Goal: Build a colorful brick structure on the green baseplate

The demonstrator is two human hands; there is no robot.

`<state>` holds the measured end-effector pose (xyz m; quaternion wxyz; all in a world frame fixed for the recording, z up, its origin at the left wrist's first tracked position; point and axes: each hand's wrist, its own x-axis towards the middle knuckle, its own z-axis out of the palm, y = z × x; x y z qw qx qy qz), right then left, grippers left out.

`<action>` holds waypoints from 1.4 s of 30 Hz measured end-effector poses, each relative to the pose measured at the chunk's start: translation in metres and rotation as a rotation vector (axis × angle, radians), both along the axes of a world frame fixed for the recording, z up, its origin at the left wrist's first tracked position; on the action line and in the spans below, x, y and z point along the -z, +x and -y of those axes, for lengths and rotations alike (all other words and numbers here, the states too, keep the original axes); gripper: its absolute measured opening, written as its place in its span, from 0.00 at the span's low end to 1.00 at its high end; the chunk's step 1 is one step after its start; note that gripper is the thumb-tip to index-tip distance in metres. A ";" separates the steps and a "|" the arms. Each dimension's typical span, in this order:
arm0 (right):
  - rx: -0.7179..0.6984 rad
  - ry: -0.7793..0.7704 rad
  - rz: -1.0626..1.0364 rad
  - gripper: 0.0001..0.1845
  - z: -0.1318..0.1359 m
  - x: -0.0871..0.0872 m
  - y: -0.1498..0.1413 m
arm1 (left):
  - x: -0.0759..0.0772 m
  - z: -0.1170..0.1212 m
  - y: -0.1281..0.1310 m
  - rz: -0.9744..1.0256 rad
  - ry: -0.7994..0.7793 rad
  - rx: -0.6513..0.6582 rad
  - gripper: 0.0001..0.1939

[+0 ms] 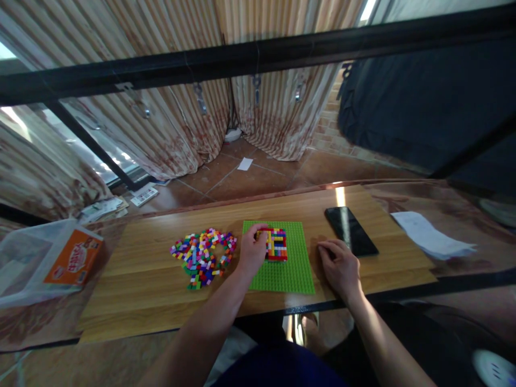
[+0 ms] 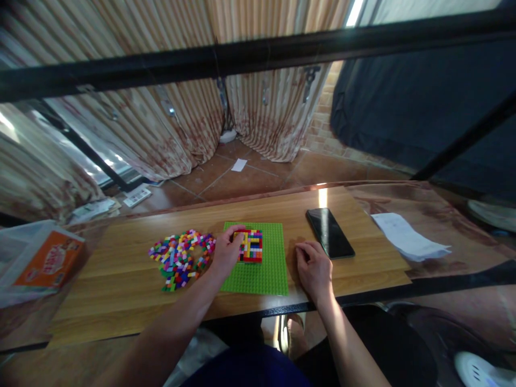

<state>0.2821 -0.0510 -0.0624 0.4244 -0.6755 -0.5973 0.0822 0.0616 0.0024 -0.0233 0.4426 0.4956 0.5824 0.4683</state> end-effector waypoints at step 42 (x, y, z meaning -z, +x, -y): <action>-0.031 0.010 0.044 0.16 -0.002 0.006 0.003 | 0.014 0.000 -0.020 0.512 -0.050 0.036 0.26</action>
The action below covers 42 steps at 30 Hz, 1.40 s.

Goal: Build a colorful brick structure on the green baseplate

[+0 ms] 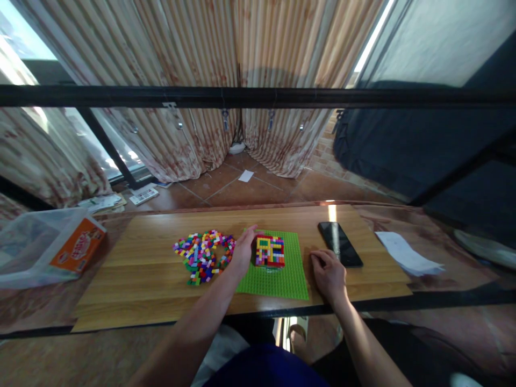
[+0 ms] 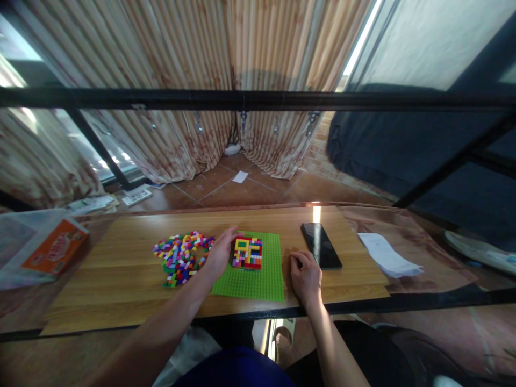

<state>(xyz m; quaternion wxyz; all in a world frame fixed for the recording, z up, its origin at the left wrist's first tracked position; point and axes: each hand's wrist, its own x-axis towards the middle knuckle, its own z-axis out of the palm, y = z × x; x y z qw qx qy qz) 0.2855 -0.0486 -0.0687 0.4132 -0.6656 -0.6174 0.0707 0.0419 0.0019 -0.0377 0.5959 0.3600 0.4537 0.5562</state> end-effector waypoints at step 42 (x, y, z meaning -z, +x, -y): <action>0.045 -0.018 -0.017 0.19 -0.001 -0.001 0.013 | 0.007 0.111 -0.030 -1.183 0.563 0.211 0.15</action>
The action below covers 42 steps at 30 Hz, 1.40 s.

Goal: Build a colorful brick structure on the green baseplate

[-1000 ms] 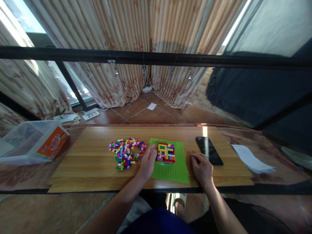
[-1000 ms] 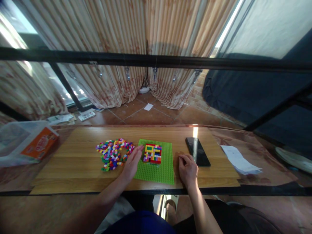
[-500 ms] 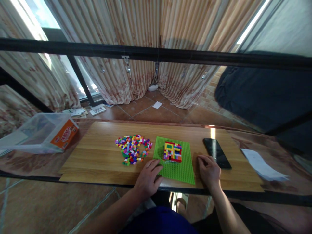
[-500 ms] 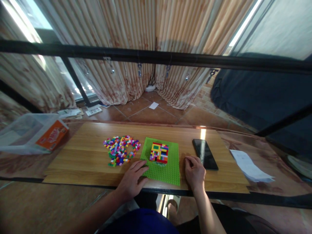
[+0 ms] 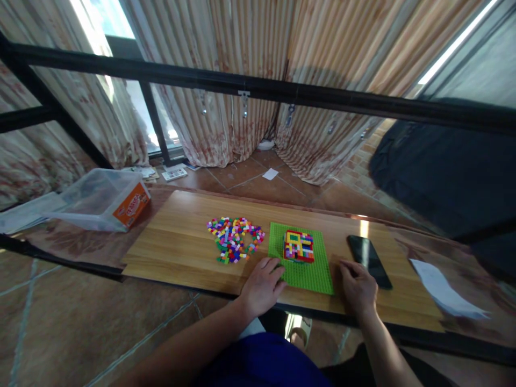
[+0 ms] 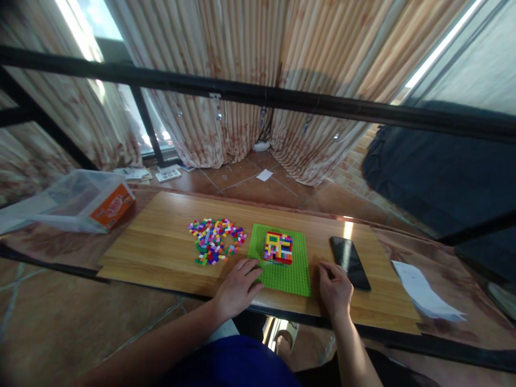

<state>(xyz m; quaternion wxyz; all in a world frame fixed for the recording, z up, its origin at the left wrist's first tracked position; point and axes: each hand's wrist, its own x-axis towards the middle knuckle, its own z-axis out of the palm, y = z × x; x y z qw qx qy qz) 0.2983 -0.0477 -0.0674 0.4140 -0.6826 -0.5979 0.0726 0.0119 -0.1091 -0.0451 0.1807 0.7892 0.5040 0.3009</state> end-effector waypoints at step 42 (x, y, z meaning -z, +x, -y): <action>-0.812 -0.223 0.217 0.11 -0.025 -0.062 -0.271 | -0.006 0.033 -0.081 0.099 0.193 -0.109 0.10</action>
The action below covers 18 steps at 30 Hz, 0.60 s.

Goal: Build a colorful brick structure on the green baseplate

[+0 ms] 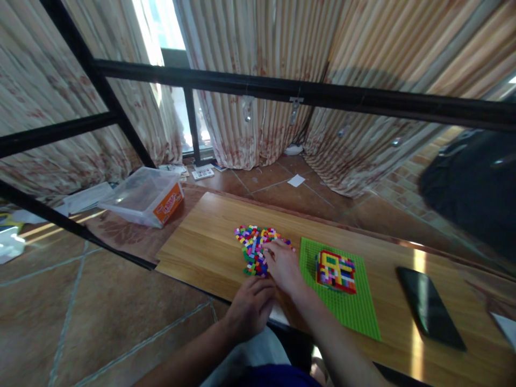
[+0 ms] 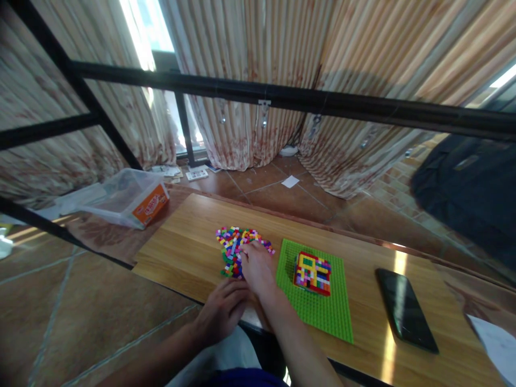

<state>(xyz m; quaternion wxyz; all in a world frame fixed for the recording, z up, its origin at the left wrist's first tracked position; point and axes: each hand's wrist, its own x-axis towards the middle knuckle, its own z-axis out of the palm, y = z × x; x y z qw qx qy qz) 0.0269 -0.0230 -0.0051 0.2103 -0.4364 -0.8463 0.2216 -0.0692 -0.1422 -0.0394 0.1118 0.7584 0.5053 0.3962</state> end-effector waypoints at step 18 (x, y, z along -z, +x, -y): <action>-0.155 0.045 0.037 0.10 0.007 -0.009 -0.028 | 0.002 -0.002 -0.048 0.088 -0.102 -0.310 0.12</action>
